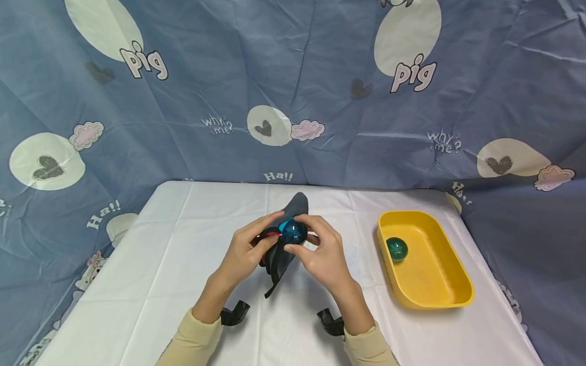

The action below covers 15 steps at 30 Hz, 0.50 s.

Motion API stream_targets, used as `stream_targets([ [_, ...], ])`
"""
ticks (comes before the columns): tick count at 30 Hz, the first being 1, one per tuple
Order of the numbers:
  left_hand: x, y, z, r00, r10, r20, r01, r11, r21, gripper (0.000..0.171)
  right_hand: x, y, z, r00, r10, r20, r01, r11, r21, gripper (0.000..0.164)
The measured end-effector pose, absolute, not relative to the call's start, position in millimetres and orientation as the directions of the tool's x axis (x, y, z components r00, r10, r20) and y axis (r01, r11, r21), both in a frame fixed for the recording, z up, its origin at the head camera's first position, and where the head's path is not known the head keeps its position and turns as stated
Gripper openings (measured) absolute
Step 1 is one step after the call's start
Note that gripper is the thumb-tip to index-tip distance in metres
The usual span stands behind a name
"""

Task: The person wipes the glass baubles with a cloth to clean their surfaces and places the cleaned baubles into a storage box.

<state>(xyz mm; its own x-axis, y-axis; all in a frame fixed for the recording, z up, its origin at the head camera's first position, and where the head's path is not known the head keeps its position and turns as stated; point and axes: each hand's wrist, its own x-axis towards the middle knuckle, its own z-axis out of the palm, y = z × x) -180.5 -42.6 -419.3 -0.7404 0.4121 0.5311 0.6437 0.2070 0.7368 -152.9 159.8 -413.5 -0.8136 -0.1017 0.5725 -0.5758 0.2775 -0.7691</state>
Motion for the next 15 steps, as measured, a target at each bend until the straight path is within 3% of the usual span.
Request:
stream_targets([
  [15, -180.6, -43.6, -419.5, -0.751, 0.414, 0.514, 0.628, 0.210, 0.749, 0.049, -153.5, 156.8, -414.1, -0.805, -0.118, 0.582, -0.592, 0.236, -0.771, 0.060],
])
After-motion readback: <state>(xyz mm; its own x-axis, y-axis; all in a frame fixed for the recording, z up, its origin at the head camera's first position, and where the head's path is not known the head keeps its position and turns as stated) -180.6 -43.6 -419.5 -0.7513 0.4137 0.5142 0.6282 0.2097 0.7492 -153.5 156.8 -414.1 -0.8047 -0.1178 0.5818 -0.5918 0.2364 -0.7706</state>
